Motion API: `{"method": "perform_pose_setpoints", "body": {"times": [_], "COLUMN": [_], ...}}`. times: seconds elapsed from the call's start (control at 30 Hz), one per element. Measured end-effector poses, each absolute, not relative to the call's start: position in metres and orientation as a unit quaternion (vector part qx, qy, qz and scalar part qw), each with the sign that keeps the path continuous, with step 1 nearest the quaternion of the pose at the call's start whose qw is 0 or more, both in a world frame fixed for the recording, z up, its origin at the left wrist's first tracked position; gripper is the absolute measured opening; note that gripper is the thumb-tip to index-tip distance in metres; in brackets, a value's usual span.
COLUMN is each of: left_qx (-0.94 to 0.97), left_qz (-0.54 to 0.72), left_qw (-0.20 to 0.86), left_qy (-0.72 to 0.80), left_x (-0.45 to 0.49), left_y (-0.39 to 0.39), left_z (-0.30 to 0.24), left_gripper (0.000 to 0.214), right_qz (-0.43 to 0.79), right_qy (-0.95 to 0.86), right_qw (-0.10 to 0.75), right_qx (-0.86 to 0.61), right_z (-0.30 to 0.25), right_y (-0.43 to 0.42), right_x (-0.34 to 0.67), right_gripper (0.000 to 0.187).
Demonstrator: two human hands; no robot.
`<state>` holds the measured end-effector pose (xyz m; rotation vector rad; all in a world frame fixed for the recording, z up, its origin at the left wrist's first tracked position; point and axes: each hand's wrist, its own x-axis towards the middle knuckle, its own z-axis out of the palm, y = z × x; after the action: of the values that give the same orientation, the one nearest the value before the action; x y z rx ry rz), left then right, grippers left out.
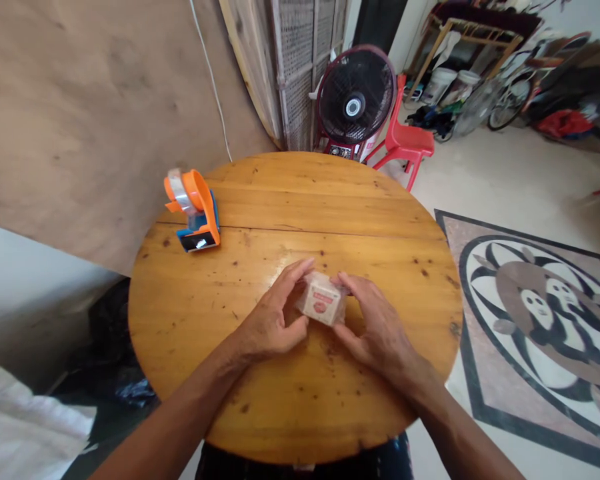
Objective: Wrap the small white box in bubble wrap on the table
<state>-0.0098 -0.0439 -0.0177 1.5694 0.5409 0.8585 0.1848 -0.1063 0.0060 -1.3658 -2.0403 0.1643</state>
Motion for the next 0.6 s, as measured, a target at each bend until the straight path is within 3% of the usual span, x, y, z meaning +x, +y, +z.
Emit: {"method": "perform_pose_setpoints", "body": {"times": [0.27,0.6], "left_qx": [0.545,0.568], "left_qz": [0.365,0.417], "left_qw": [0.730,0.684], "left_qy": [0.191,0.189], "left_x": [-0.016,-0.015], "left_y": [-0.039,-0.036], "left_z": [-0.008,-0.011], "left_gripper": [0.074,0.066], "right_qz": [0.022,0.031], "right_qy": [-0.813,-0.842], "right_qw": [0.332,0.299], "right_qx": [-0.477,-0.448], "right_z": [0.002,0.010], "right_y": [-0.106,-0.097], "right_x": [0.188,0.193], "right_gripper": [0.075,0.074]}}
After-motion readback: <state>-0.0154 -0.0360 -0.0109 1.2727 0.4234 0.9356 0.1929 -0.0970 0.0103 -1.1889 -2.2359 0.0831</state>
